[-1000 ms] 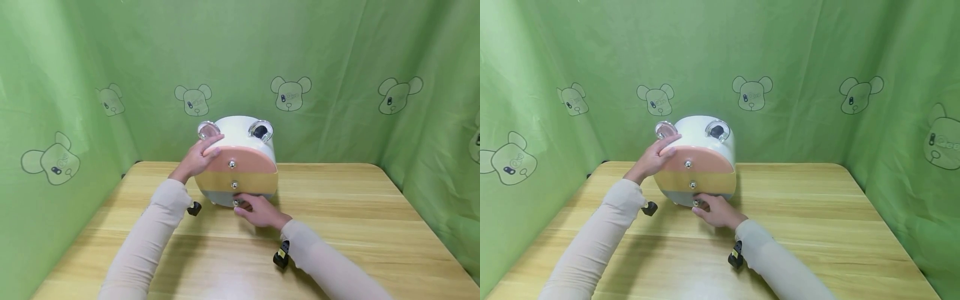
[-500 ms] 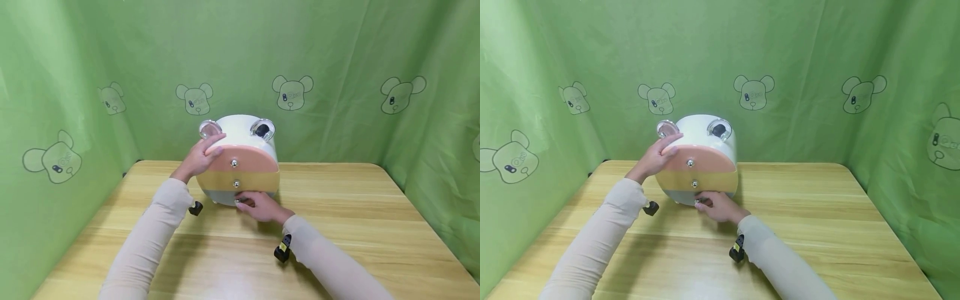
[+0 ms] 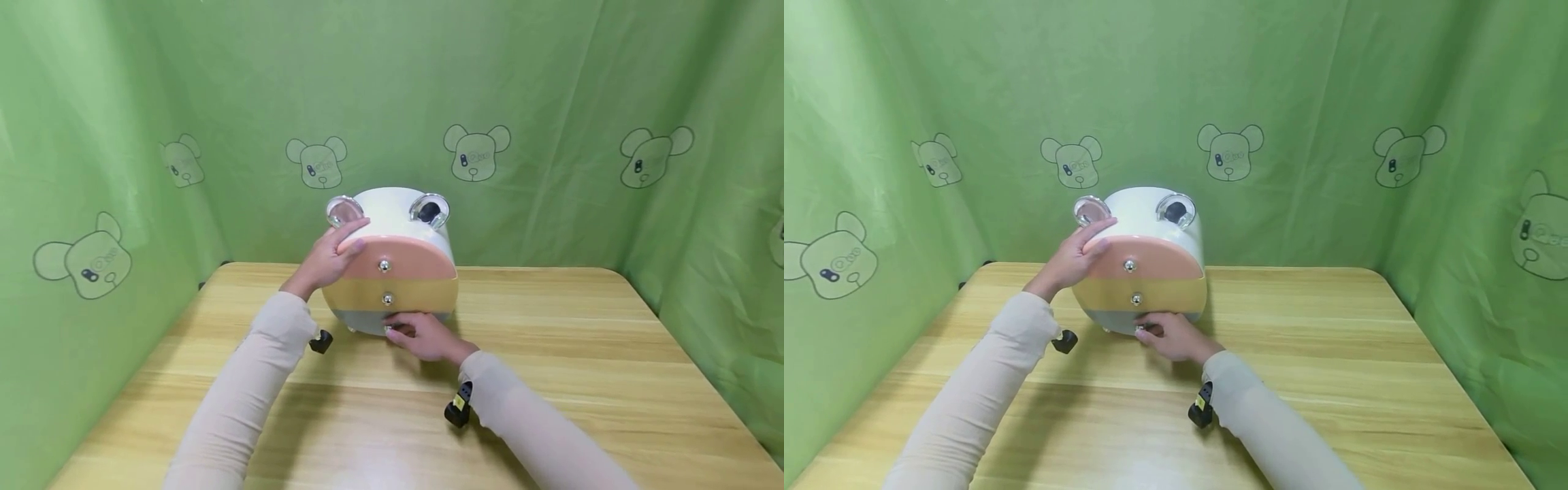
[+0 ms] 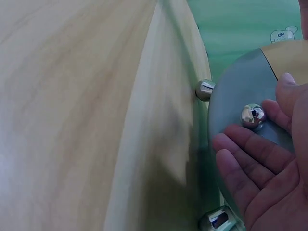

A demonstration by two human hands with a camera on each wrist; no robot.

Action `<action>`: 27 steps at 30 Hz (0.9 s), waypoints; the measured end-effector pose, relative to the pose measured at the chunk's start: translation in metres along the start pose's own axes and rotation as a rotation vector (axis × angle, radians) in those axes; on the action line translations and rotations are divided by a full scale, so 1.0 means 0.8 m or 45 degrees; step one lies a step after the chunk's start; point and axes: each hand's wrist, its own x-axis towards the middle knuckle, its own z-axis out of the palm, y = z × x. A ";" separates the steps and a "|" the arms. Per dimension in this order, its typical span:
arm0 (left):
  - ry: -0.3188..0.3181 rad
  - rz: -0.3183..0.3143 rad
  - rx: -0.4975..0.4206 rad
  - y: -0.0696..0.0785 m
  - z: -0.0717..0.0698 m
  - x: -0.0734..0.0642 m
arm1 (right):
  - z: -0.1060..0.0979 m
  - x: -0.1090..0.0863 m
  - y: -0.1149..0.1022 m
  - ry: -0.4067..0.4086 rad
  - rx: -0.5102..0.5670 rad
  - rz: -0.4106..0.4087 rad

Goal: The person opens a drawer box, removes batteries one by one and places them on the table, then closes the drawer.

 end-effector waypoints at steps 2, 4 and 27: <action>0.006 0.002 0.005 -0.001 -0.001 -0.001 | 0.002 0.001 -0.002 -0.008 0.023 0.023; 0.011 0.006 0.012 -0.002 -0.001 -0.001 | 0.004 0.001 -0.004 -0.015 0.032 0.053; 0.043 0.079 0.045 -0.009 0.002 0.001 | 0.009 -0.005 -0.012 0.011 0.036 0.094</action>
